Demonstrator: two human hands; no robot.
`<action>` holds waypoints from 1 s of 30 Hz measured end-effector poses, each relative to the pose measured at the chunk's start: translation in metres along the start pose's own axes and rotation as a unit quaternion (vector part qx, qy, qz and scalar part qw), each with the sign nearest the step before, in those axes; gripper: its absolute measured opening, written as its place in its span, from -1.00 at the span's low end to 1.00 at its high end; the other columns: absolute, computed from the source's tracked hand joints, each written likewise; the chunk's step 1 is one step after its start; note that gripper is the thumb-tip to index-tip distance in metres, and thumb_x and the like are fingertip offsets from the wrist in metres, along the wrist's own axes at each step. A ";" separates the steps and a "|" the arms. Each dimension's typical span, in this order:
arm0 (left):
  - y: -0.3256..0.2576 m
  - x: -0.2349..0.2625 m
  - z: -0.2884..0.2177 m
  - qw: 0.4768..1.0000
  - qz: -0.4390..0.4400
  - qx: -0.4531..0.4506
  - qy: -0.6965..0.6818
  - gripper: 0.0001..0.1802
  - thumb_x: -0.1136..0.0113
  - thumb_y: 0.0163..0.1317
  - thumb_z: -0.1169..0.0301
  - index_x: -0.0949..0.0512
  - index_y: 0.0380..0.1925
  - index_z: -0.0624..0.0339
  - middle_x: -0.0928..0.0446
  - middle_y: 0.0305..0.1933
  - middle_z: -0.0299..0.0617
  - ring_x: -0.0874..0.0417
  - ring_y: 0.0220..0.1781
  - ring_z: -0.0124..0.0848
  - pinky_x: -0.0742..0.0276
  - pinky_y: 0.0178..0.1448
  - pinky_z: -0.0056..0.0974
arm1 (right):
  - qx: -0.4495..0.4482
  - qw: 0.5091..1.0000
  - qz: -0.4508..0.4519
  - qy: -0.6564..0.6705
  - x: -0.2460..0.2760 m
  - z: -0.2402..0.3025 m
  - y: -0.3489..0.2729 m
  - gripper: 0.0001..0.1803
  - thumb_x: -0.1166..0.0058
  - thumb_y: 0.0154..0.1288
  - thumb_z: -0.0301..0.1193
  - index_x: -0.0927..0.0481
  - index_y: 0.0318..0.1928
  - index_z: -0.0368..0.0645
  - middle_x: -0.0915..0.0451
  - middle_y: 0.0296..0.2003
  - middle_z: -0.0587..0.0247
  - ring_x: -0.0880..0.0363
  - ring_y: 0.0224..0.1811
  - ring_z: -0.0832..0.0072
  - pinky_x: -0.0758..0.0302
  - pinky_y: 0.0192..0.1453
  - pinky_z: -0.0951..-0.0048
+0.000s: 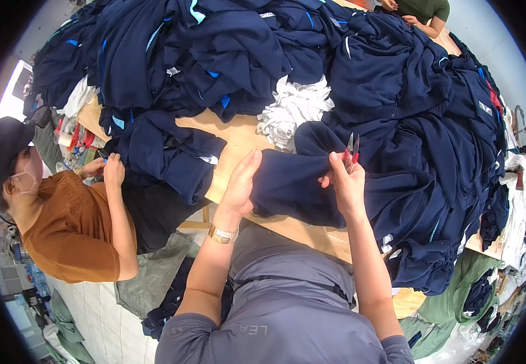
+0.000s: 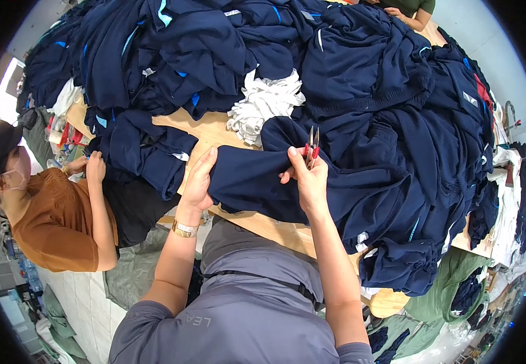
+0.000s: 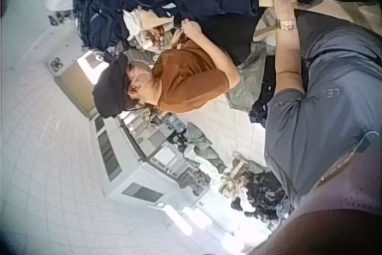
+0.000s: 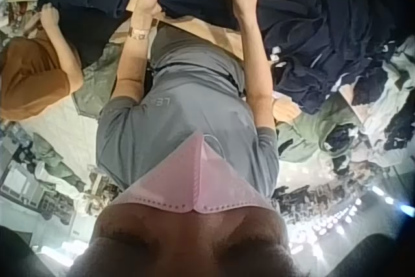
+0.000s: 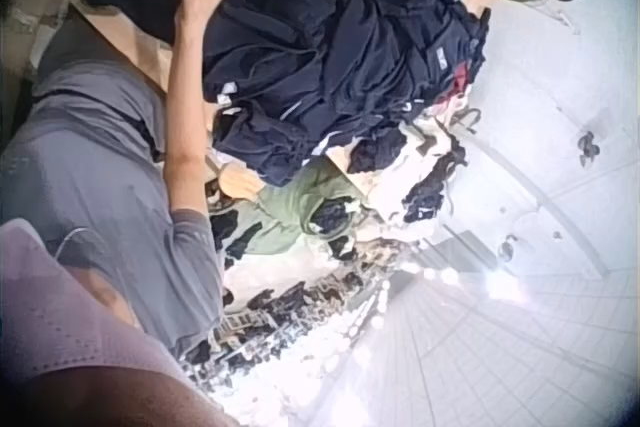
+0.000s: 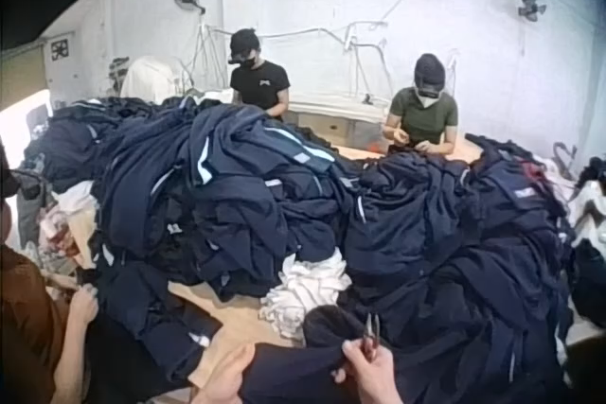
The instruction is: Trimming excess loose threads from navy blue garments using thread snips in a factory setting.
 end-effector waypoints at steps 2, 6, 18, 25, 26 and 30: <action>-0.007 -0.012 -0.001 0.999 0.035 0.003 -0.016 -0.67 0.06 0.35 0.26 -0.37 -0.03 0.26 -0.48 -0.14 -0.28 -0.48 -0.11 -0.57 -0.41 -0.02 -0.45 | 0.007 1.000 -0.004 0.008 0.002 0.001 -0.003 -0.81 -0.06 0.28 -0.31 -0.46 -0.34 -0.18 -0.44 -0.66 0.37 -0.43 -0.73 0.61 -0.51 -0.45 0.55; -0.038 -0.030 0.005 0.963 0.129 -0.070 0.224 -0.83 -0.04 0.29 0.31 -0.39 -0.30 0.18 -0.37 -0.44 -0.47 -0.34 -0.37 -0.71 -0.28 -0.30 -0.55 | 0.085 0.992 -0.035 0.081 0.021 0.023 -0.019 -0.82 -0.08 0.27 -0.37 -0.46 -0.36 -0.23 -0.47 -0.58 0.31 -0.45 -0.68 0.56 -0.39 -0.53 0.63; -0.066 -0.023 0.119 0.838 0.187 0.110 0.500 -0.54 -0.02 0.28 0.14 -0.42 -0.06 0.35 -0.56 -0.16 0.08 -0.62 -0.10 -0.20 -0.48 -0.03 -0.26 | 0.007 0.990 -0.118 -0.072 0.122 -0.009 -0.107 -0.82 -0.10 0.24 -0.41 -0.42 -0.40 -0.23 -0.44 -0.58 0.32 -0.45 -0.66 0.56 -0.44 -0.47 0.56; -0.031 -0.054 0.135 0.980 0.105 0.152 0.074 -0.54 -0.15 0.23 0.26 -0.38 0.01 0.38 -0.48 -0.04 -0.15 -0.46 0.01 -0.46 -0.31 0.15 -0.37 | 0.033 0.998 -0.041 0.037 0.077 0.026 -0.108 -0.84 -0.06 0.23 -0.47 -0.39 -0.41 -0.26 -0.39 -0.56 0.35 -0.44 -0.66 0.53 -0.42 -0.56 0.58; -0.029 -0.064 0.125 0.977 0.132 0.157 0.051 -0.60 -0.18 0.21 0.30 -0.42 -0.03 0.32 -0.48 -0.10 -0.25 -0.44 -0.05 -0.52 -0.32 0.09 -0.40 | 0.043 0.997 -0.023 0.055 0.072 0.036 -0.107 -0.84 -0.07 0.22 -0.47 -0.40 -0.42 -0.26 -0.39 -0.57 0.36 -0.44 -0.66 0.55 -0.42 -0.57 0.60; -0.026 -0.065 0.096 0.976 0.121 0.181 0.017 -0.79 -0.10 0.26 0.31 -0.55 -0.26 0.22 -0.55 -0.23 -0.32 -0.54 -0.19 -0.52 -0.43 -0.07 -0.37 | 0.064 0.995 -0.064 -0.039 0.069 0.060 -0.103 -0.86 -0.10 0.20 -0.50 -0.42 -0.44 -0.26 -0.38 -0.60 0.43 -0.38 -0.67 0.66 -0.36 -0.60 0.67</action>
Point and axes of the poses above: each hand's wrist, its own y-axis towards the middle knuckle, its own x-axis out of the back of the hand, z = x × y, the point moved 9 cm from there along y, towards the middle knuckle
